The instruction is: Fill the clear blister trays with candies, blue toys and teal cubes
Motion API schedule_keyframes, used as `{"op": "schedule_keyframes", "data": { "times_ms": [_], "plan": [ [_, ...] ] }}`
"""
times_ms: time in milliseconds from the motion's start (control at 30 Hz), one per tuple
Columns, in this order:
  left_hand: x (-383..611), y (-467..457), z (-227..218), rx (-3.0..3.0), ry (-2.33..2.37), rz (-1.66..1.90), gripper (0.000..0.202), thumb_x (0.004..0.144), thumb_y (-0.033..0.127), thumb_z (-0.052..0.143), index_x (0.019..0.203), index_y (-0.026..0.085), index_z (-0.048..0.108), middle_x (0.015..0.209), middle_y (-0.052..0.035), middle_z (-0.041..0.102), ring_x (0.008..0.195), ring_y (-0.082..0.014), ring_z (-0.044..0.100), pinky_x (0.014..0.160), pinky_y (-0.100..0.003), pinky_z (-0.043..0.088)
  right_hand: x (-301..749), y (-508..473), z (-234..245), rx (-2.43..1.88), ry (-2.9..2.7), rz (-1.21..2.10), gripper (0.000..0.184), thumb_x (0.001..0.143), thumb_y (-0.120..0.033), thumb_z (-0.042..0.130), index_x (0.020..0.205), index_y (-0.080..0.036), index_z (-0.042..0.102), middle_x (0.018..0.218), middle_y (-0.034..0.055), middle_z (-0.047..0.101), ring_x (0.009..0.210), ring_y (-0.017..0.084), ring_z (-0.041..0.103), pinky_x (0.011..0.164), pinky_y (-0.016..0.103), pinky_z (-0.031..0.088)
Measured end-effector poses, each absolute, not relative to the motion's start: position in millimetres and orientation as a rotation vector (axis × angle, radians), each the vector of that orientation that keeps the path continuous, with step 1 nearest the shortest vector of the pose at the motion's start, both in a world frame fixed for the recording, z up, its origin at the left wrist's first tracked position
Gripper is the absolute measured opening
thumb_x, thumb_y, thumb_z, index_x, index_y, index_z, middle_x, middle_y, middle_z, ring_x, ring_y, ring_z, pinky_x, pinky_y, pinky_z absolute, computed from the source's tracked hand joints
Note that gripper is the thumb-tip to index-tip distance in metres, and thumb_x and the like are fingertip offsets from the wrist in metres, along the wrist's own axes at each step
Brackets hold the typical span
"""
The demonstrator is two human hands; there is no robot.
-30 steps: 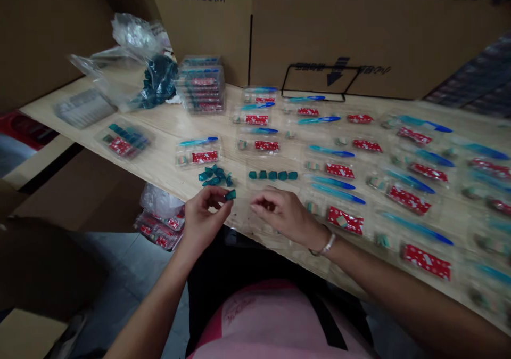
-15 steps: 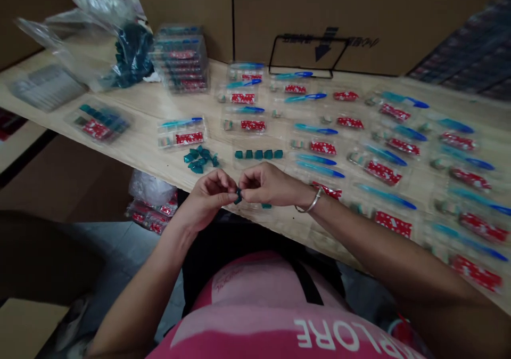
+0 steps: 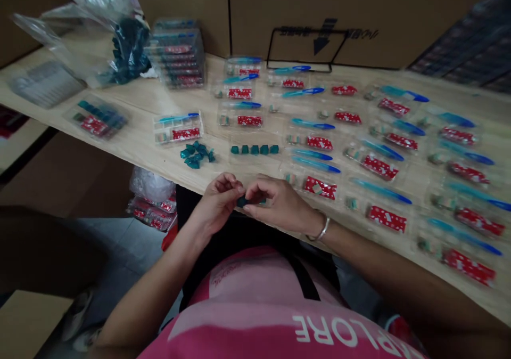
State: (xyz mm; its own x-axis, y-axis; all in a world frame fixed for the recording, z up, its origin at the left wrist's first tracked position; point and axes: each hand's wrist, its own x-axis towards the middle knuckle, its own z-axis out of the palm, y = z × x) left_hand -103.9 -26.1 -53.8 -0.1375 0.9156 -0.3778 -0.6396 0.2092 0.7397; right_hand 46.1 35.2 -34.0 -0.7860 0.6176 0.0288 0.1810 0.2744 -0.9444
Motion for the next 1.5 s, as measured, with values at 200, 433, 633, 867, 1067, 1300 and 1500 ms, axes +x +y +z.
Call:
{"op": "schedule_keyframes", "data": {
  "times_ms": [200, 433, 633, 867, 1067, 1300, 1500],
  "plan": [
    [-85, -29, -59, 0.564, 1.259, 1.508, 0.021, 0.060, 0.016, 0.069, 0.068, 0.018, 0.050, 0.065, 0.0050, 0.054, 0.061, -0.0084, 0.052, 0.061, -0.021, 0.041, 54, 32, -38, -0.829, -2.224, 1.238, 0.017, 0.068, -0.003, 0.057, 0.078, -0.016, 0.058, 0.079, -0.0007, 0.058, 0.071, 0.011, 0.056, 0.068, 0.023, 0.045],
    [-102, -43, -65, 1.676, 1.972, 0.896, 0.010, 0.072, 0.009, 0.056, 0.074, 0.018, 0.060, 0.071, -0.0018, 0.058, 0.073, -0.0186, 0.052, 0.068, -0.031, 0.039, 51, 45, -57, -0.471, -2.731, 0.849, 0.014, 0.078, -0.005, 0.056, 0.086, -0.014, 0.063, 0.084, 0.0055, 0.060, 0.082, 0.017, 0.054, 0.075, 0.029, 0.044],
    [-125, -34, -66, 1.733, 1.955, 0.887, 0.012, 0.075, 0.010, 0.054, 0.078, 0.018, 0.061, 0.074, -0.0022, 0.062, 0.072, -0.0170, 0.057, 0.065, -0.028, 0.044, 47, 46, -60, -0.488, -2.768, 0.800, 0.012, 0.082, -0.007, 0.054, 0.086, -0.015, 0.062, 0.085, 0.0054, 0.061, 0.082, 0.018, 0.054, 0.075, 0.030, 0.044],
    [-167, 14, -70, 1.807, 2.375, 0.742, 0.015, 0.076, 0.007, 0.049, 0.074, 0.017, 0.060, 0.080, -0.0086, 0.061, 0.079, -0.0226, 0.058, 0.071, -0.033, 0.045, 48, 45, -62, -0.550, -2.672, 0.908, 0.023, 0.076, -0.004, 0.057, 0.094, -0.016, 0.060, 0.092, 0.0058, 0.060, 0.087, 0.018, 0.055, 0.079, 0.031, 0.045],
    [-140, -14, -56, 1.286, 1.818, 1.418, 0.015, 0.070, 0.016, 0.064, 0.084, 0.020, 0.060, 0.069, 0.0008, 0.059, 0.062, -0.0134, 0.054, 0.061, -0.025, 0.043, 41, 46, -55, -0.698, -2.284, 1.100, 0.023, 0.079, -0.014, 0.056, 0.101, -0.019, 0.058, 0.097, 0.0066, 0.060, 0.087, 0.018, 0.057, 0.079, 0.033, 0.047],
    [-111, -57, -42, 0.647, 1.153, 1.439, 0.031, 0.059, 0.018, 0.079, 0.085, 0.019, 0.063, 0.070, 0.0018, 0.063, 0.065, -0.0086, 0.056, 0.063, -0.018, 0.044, 36, 41, -41, -0.546, -1.891, 1.942, 0.017, 0.076, -0.031, 0.062, 0.081, -0.015, 0.057, 0.069, -0.0023, 0.055, 0.061, 0.008, 0.048, 0.058, 0.021, 0.038],
    [-105, -59, -43, 0.532, 0.973, 1.461, 0.037, 0.050, 0.014, 0.083, 0.079, 0.018, 0.059, 0.066, 0.0024, 0.062, 0.063, -0.0089, 0.055, 0.060, -0.018, 0.043, 42, 34, -45, -0.489, -1.770, 2.329, 0.031, 0.070, -0.041, 0.066, 0.069, -0.016, 0.048, 0.056, -0.0072, 0.043, 0.048, 0.005, 0.034, 0.046, 0.018, 0.026]
  ]
}}
